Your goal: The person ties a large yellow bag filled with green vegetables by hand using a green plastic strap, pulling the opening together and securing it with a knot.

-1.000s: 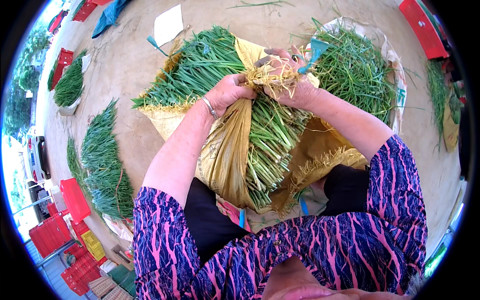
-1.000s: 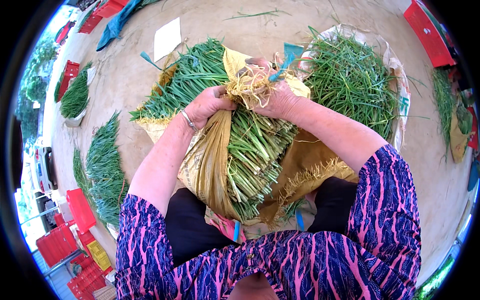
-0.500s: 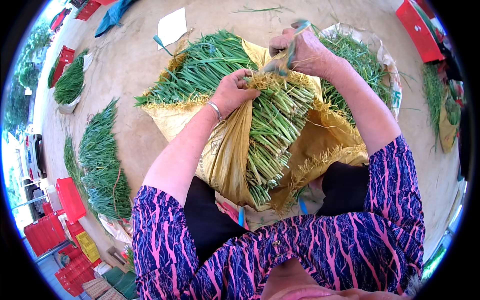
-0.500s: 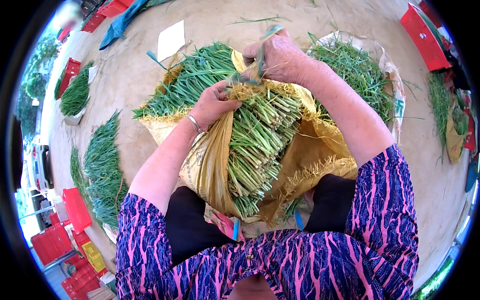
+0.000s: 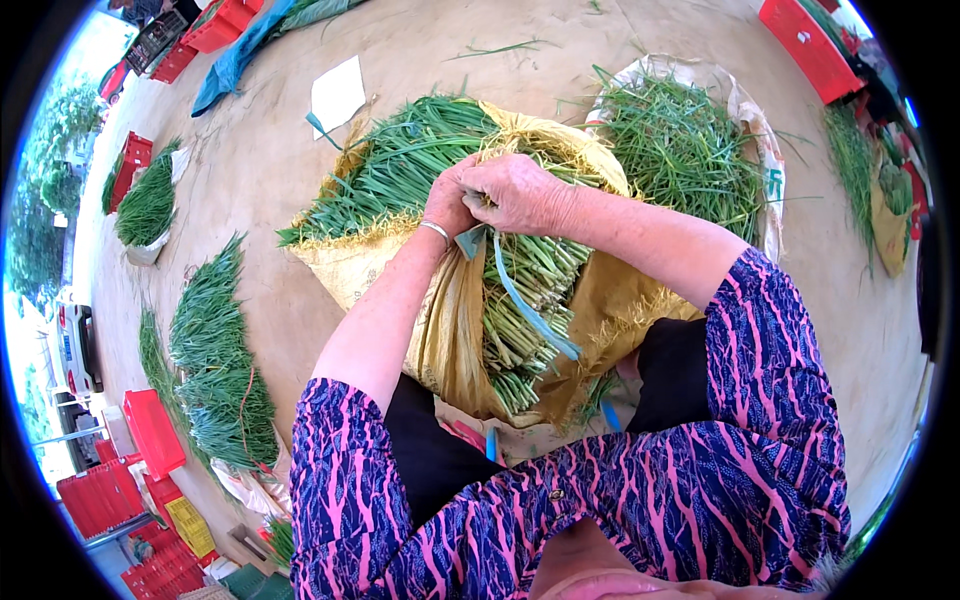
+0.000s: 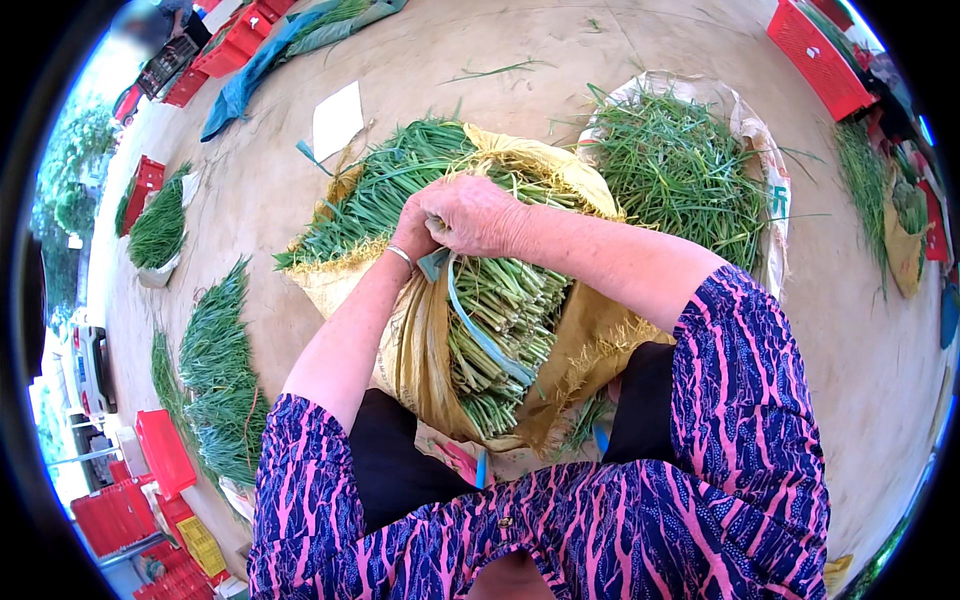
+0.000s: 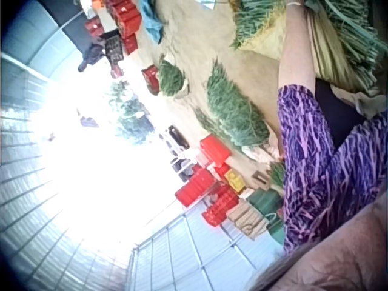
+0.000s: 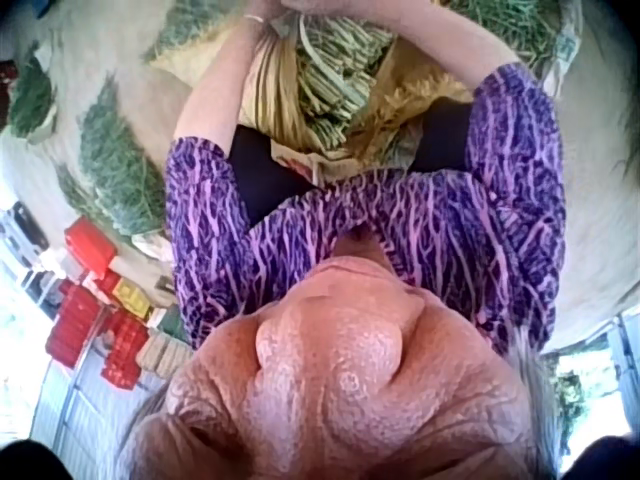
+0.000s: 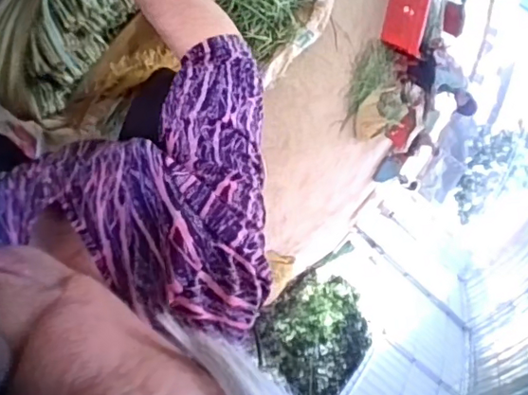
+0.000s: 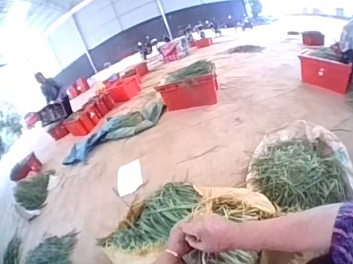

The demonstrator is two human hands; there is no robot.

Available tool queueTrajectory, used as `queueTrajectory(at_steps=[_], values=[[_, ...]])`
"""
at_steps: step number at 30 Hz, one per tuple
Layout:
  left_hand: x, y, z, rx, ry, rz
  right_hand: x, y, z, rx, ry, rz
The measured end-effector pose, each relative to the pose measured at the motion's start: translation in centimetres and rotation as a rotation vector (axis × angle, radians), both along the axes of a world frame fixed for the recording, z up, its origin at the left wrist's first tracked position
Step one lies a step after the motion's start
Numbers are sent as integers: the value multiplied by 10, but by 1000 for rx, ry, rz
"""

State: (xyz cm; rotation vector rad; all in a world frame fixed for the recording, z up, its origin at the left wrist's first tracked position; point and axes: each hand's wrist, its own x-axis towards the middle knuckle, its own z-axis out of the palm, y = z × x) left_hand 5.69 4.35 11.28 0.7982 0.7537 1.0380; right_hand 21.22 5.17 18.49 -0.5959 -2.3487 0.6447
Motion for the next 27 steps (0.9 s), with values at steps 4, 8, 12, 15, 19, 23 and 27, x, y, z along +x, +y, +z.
queueTrajectory(at_steps=[4, 8, 12, 15, 19, 23, 27], values=[[-12, 2, -10, -130, 24, 98, 6, -1, 22, -180, 50, 221], [-20, -5, -16, -22, -73, 124, 30, 51, 36, 103, 71, -246], [-23, -5, -20, -32, -166, 132, 66, 102, -14, -10, -408, -220], [-23, -11, -8, 15, -20, 142, 57, 93, -56, 8, -510, -49], [-17, -29, 49, 26, 425, 281, 51, 118, -73, -157, -282, -141], [-66, -64, 101, -127, 934, 356, 50, 124, -77, -860, 286, -361], [-111, -113, 124, -411, 185, 664, 33, 131, -93, -1066, 768, -562]])
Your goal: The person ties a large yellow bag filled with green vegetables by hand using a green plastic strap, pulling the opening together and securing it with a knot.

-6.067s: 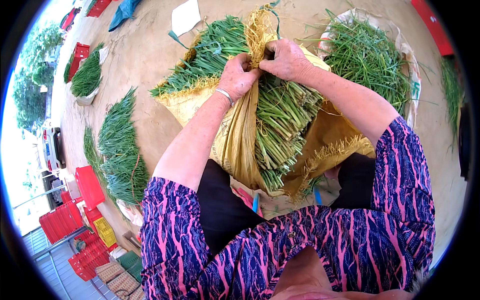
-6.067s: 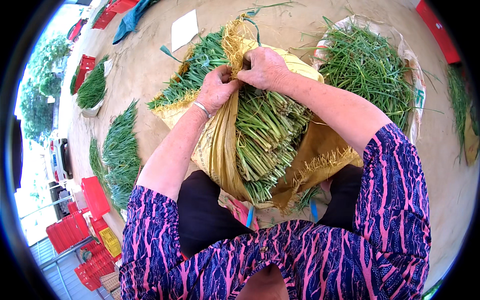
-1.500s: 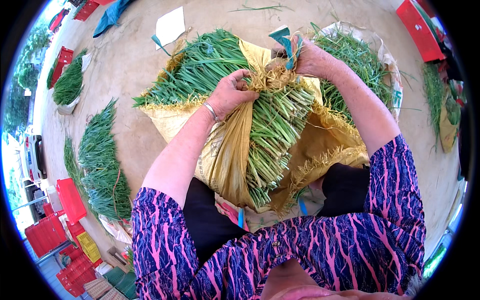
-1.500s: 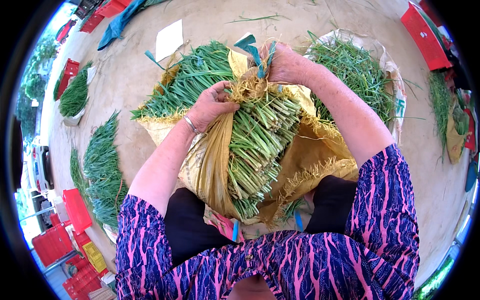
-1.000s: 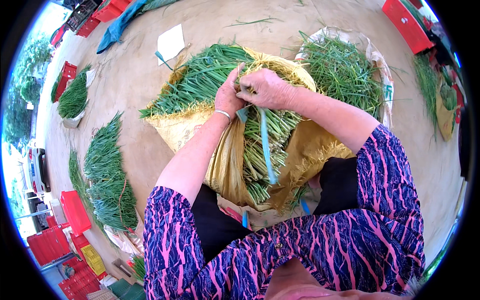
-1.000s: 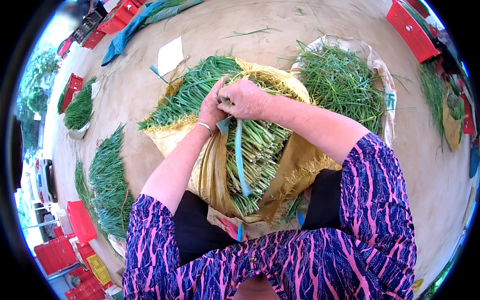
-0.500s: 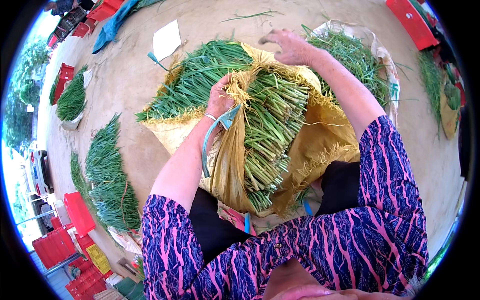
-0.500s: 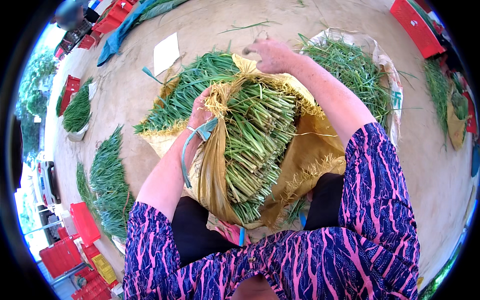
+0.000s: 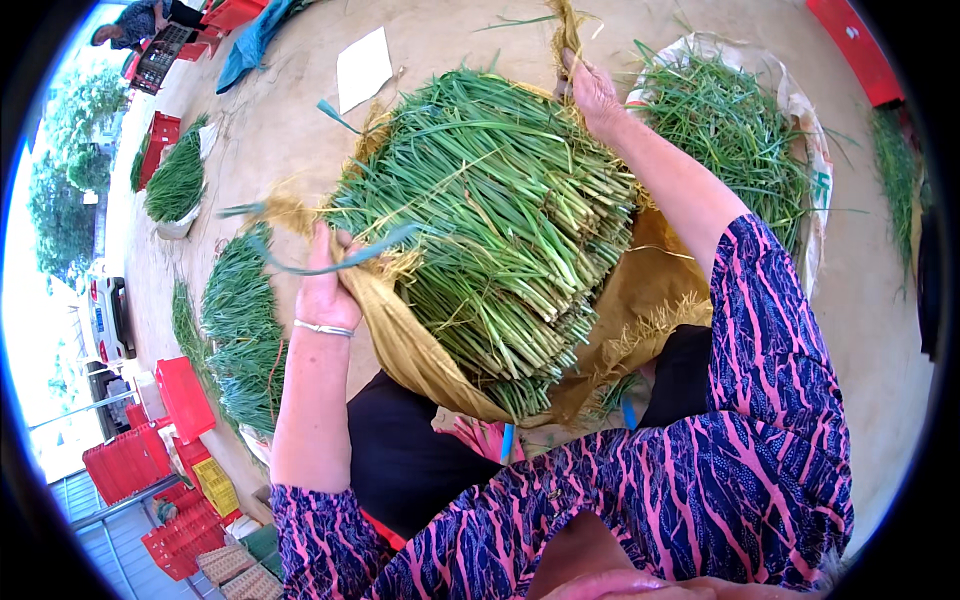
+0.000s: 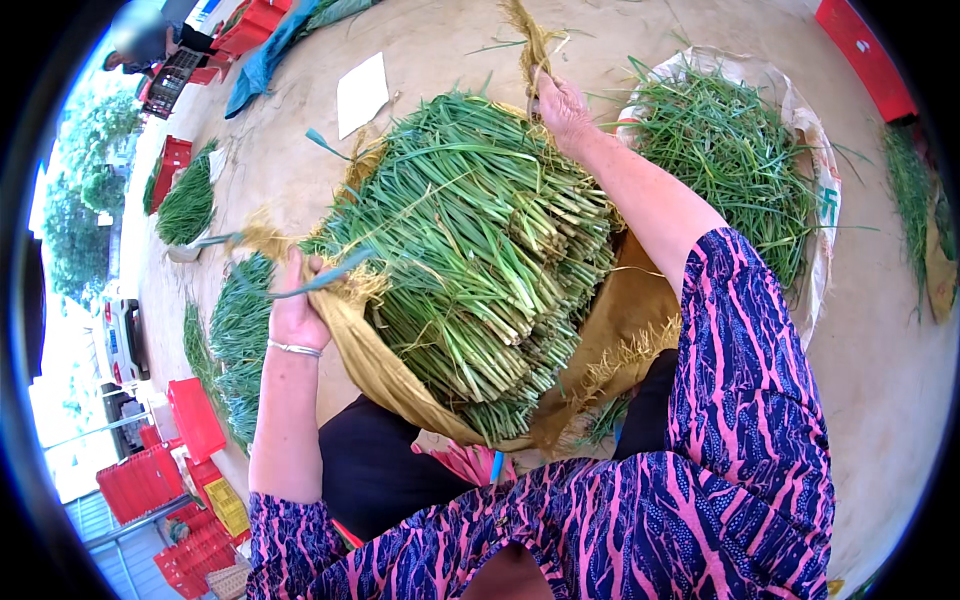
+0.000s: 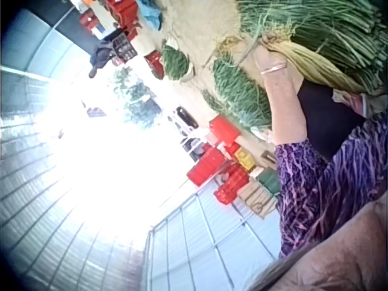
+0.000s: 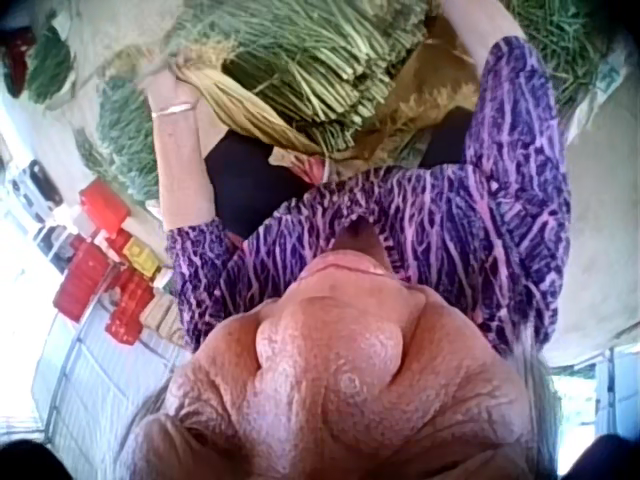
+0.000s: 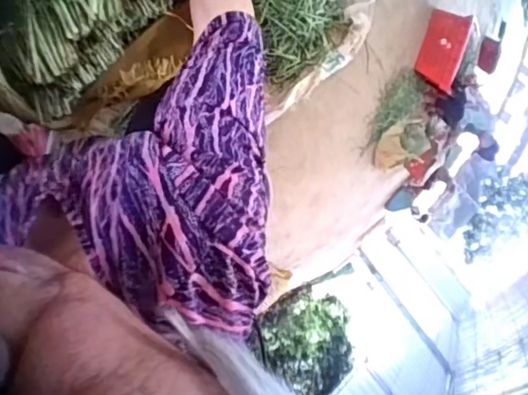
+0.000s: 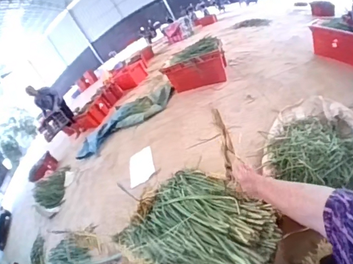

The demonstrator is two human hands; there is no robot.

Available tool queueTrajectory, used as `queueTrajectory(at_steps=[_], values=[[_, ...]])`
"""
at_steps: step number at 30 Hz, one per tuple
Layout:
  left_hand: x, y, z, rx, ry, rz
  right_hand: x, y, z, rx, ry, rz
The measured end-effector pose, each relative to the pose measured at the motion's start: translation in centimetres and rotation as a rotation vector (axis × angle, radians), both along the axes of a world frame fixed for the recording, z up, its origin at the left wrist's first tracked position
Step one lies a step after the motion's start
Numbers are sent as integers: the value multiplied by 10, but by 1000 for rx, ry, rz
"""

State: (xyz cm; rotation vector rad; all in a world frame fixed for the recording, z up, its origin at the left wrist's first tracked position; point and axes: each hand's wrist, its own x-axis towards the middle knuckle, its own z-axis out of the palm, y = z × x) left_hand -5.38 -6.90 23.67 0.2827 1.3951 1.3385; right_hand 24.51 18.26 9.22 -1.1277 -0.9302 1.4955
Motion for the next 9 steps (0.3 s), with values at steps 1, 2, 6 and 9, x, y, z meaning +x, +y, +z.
queueTrajectory(at_steps=[1, 2, 6, 9], values=[[-7, -7, 8, 21, -53, 53, 2, 2, -2, -62, 13, -1], [0, -7, 22, 40, -108, 110, -1, -3, 5, -93, -7, -28], [11, 33, 24, 60, -24, 275, 10, -25, 30, -145, -39, -15], [22, 51, 35, 37, 26, 219, 10, -25, 44, -182, 4, 65]])
